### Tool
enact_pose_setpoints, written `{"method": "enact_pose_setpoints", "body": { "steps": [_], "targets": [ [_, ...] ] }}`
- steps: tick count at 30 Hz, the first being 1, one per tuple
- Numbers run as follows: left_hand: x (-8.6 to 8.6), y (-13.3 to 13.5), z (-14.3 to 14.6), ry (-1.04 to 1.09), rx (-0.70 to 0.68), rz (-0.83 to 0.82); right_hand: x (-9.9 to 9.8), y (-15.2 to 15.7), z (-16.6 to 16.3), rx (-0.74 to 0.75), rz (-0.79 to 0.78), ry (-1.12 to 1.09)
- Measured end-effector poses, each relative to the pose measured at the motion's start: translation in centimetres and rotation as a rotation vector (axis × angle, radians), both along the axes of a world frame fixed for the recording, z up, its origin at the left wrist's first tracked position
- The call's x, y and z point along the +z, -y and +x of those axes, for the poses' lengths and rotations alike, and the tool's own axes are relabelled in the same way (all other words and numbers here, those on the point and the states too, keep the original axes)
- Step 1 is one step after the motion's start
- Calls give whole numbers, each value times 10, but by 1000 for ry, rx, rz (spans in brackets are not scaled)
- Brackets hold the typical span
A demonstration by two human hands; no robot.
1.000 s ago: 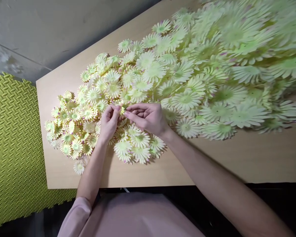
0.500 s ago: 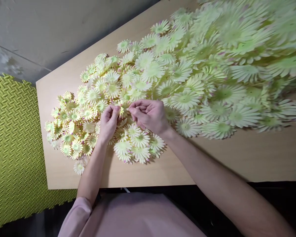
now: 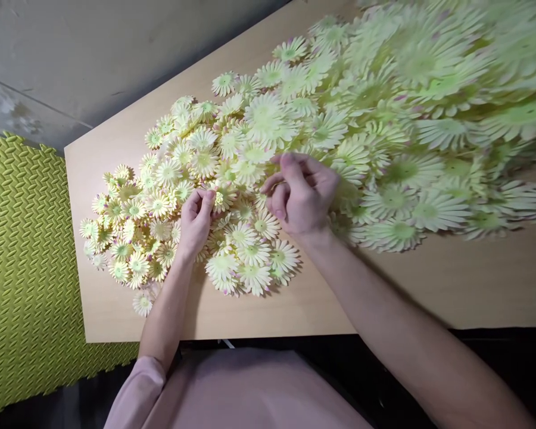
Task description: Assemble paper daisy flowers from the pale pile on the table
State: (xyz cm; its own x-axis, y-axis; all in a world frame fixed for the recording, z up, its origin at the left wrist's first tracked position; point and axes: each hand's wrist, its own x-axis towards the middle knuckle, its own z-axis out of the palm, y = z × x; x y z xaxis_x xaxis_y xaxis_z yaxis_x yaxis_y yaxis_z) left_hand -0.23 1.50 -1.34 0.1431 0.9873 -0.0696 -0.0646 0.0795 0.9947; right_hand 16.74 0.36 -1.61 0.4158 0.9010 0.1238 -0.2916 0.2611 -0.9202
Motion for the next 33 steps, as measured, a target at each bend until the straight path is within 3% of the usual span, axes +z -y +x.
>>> {"method": "enact_pose_setpoints", "body": {
  "steps": [3, 8, 33],
  "targets": [
    [1, 0, 0, -16, -4, 4, 4, 6, -8, 135, 33, 112],
    [4, 1, 0, -49, -27, 25, 13, 13, -17, 301, -101, 250],
    [6, 2, 1, -64, -39, 45, 7, 13, -16, 364, -141, 287]
  ]
}}
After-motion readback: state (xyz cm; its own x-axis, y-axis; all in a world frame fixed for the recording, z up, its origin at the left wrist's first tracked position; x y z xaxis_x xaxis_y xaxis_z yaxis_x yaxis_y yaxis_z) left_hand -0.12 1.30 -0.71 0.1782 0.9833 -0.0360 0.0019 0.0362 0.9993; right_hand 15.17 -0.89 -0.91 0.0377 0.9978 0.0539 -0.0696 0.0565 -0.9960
